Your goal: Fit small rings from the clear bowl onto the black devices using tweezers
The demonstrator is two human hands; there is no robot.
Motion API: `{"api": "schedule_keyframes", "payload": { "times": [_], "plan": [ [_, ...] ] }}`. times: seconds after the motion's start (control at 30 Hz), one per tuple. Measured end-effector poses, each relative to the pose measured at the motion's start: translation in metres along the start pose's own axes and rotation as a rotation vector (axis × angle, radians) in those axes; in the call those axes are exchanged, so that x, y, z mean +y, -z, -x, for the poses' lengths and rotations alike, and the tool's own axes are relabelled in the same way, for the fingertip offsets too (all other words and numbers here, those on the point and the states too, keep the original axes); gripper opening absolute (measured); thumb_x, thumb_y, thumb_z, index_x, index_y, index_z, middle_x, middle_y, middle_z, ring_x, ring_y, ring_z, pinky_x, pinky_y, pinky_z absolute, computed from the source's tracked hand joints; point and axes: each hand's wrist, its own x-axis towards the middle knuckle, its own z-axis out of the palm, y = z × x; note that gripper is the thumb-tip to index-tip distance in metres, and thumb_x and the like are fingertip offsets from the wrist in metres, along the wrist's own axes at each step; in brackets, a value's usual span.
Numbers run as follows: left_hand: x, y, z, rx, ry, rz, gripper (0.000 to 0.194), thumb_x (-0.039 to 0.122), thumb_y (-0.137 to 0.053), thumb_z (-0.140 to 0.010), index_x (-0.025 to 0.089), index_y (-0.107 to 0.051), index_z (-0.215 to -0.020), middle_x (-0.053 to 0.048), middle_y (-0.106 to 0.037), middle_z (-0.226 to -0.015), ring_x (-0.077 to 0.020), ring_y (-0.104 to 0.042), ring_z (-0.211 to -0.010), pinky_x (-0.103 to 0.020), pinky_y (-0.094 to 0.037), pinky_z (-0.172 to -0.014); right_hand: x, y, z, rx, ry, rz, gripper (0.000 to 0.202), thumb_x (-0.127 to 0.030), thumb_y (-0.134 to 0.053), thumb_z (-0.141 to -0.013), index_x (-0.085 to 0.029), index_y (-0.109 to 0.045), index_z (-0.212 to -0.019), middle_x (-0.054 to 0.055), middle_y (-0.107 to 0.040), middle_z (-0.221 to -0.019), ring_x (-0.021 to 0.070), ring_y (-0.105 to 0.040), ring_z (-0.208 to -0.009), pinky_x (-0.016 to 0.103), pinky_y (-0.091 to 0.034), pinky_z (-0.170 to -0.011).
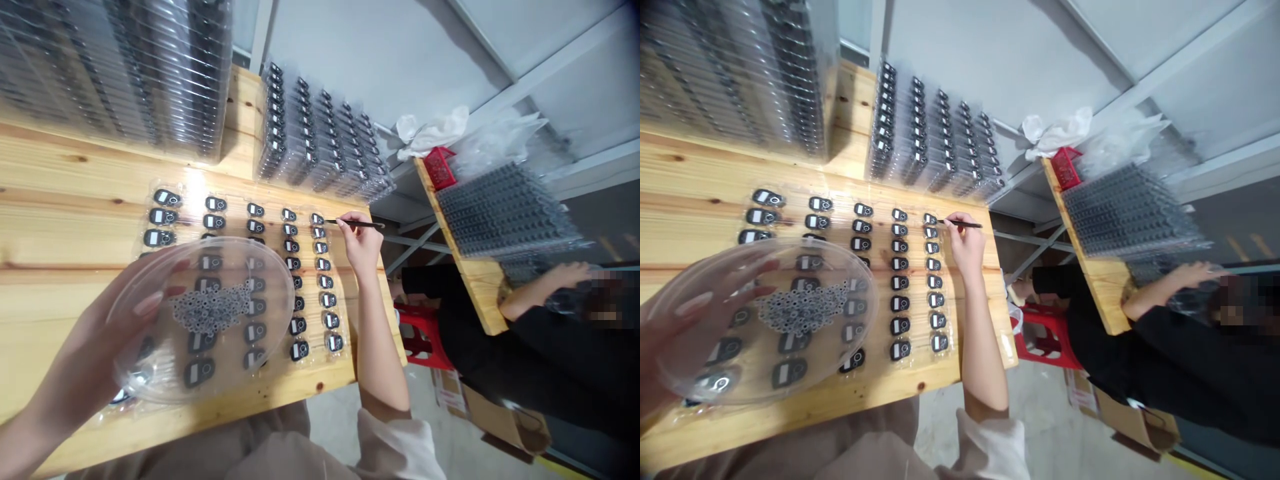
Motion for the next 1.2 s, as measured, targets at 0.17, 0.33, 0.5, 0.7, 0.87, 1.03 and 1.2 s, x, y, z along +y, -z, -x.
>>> {"api": "schedule_keyframes", "payload": {
  "times": [0.17,0.33,0.5,0.7,0.87,1.03,1.2],
  "plan": [
    [0.0008,-0.0006,0.0008,0.017,0.017,0.016,0.056,0.053,-0.073,-0.061,0.035,-0.064,-0.113,-0.002,-0.058,-0.130,-0.0413,-0.044,-0.124,-0.062,-0.020,-0.113,0.0018,-0.0015,-0.0003,0.003,0.009,0.010,0.021,-0.039,-0.058,-0.081,-0.019,-0.063,-0.082,0.000,-0.065,-0.077,0.0122,-0.052,-0.063,0.025,-0.042,-0.063],
    [-0.0001,-0.0004,0.0018,0.016,-0.008,-0.001,0.058,0.052,-0.073,-0.060,0.035,-0.063,-0.114,-0.002,-0.059,-0.130,-0.0416,-0.043,-0.124,-0.062,-0.019,-0.114,-0.0006,-0.0022,0.0000,-0.004,0.010,0.026,0.023,-0.041,-0.057,-0.082,-0.019,-0.062,-0.080,0.000,-0.064,-0.075,0.0120,-0.051,-0.061,0.025,-0.042,-0.061],
    [0.0006,-0.0020,0.0010,0.021,-0.020,-0.001,0.060,0.053,-0.074,-0.059,0.034,-0.063,-0.115,-0.003,-0.059,-0.129,-0.0414,-0.044,-0.124,-0.063,-0.018,-0.114,-0.0012,-0.0037,0.0008,-0.011,0.020,0.036,0.024,-0.042,-0.056,-0.083,-0.019,-0.062,-0.080,0.000,-0.064,-0.076,0.0126,-0.052,-0.063,0.026,-0.043,-0.062],
    [-0.0005,-0.0018,0.0005,0.015,-0.027,-0.033,0.057,0.054,-0.072,-0.061,0.035,-0.064,-0.114,-0.002,-0.059,-0.130,-0.0406,-0.045,-0.126,-0.059,-0.020,-0.115,-0.0004,-0.0046,0.0021,-0.011,0.037,0.037,0.023,-0.041,-0.056,-0.083,-0.019,-0.062,-0.081,0.002,-0.065,-0.078,0.0139,-0.055,-0.067,0.027,-0.044,-0.065],
    [-0.0038,-0.0012,-0.0009,0.012,-0.105,-0.059,0.057,0.055,-0.070,-0.062,0.036,-0.063,-0.115,-0.002,-0.060,-0.130,-0.0399,-0.045,-0.128,-0.056,-0.028,-0.113,-0.0009,-0.0036,0.0024,-0.003,0.043,0.042,0.021,-0.040,-0.056,-0.083,-0.019,-0.062,-0.081,0.001,-0.065,-0.078,0.0137,-0.055,-0.066,0.026,-0.044,-0.064],
    [-0.0019,-0.0016,0.0013,0.009,-0.086,-0.052,0.055,0.054,-0.071,-0.062,0.037,-0.064,-0.114,-0.001,-0.059,-0.131,-0.0384,-0.044,-0.129,-0.058,-0.024,-0.114,-0.0006,-0.0036,0.0028,0.007,0.042,0.037,0.022,-0.040,-0.057,-0.083,-0.019,-0.062,-0.081,0.001,-0.065,-0.078,0.0129,-0.053,-0.064,0.026,-0.043,-0.063],
    [0.0000,-0.0021,0.0021,0.003,-0.076,-0.065,0.052,0.055,-0.072,-0.063,0.037,-0.065,-0.112,-0.001,-0.060,-0.130,-0.0371,-0.046,-0.127,-0.057,-0.024,-0.115,-0.0004,-0.0045,0.0036,0.005,0.038,0.035,0.022,-0.041,-0.057,-0.083,-0.019,-0.062,-0.081,0.001,-0.065,-0.078,0.0129,-0.053,-0.064,0.026,-0.043,-0.062]
  ]
}}
